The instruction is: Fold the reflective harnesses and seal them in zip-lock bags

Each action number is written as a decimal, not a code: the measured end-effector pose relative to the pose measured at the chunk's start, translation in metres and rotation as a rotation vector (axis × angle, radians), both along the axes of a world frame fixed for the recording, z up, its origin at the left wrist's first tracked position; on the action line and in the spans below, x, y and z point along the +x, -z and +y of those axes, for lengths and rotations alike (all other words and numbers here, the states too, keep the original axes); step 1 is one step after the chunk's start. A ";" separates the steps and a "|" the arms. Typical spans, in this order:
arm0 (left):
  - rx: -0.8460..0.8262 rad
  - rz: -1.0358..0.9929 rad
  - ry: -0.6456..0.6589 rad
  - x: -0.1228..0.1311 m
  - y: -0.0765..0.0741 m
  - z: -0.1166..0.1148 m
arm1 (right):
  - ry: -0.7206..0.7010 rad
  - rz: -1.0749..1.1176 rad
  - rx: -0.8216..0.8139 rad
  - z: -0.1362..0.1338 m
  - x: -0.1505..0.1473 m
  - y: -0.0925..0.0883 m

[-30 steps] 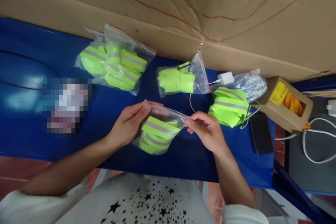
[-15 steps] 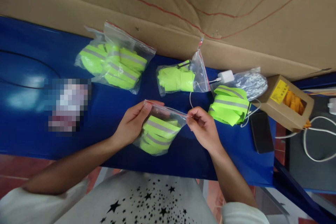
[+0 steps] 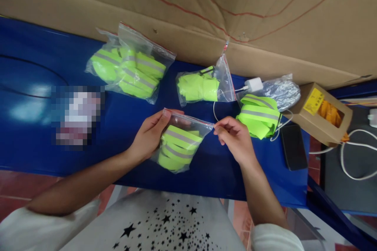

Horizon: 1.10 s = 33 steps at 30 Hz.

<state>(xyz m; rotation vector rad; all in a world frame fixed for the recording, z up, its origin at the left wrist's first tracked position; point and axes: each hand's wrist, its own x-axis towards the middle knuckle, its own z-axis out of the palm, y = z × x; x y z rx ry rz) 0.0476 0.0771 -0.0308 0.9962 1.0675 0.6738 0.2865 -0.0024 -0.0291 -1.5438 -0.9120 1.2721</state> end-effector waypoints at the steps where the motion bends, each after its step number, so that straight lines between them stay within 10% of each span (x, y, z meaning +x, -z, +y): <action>1: -0.016 -0.011 -0.013 0.000 0.001 0.000 | 0.010 -0.014 0.005 0.001 0.000 -0.002; 33: 0.066 0.035 0.081 0.001 -0.004 -0.004 | -0.053 -0.148 0.127 -0.001 -0.014 0.000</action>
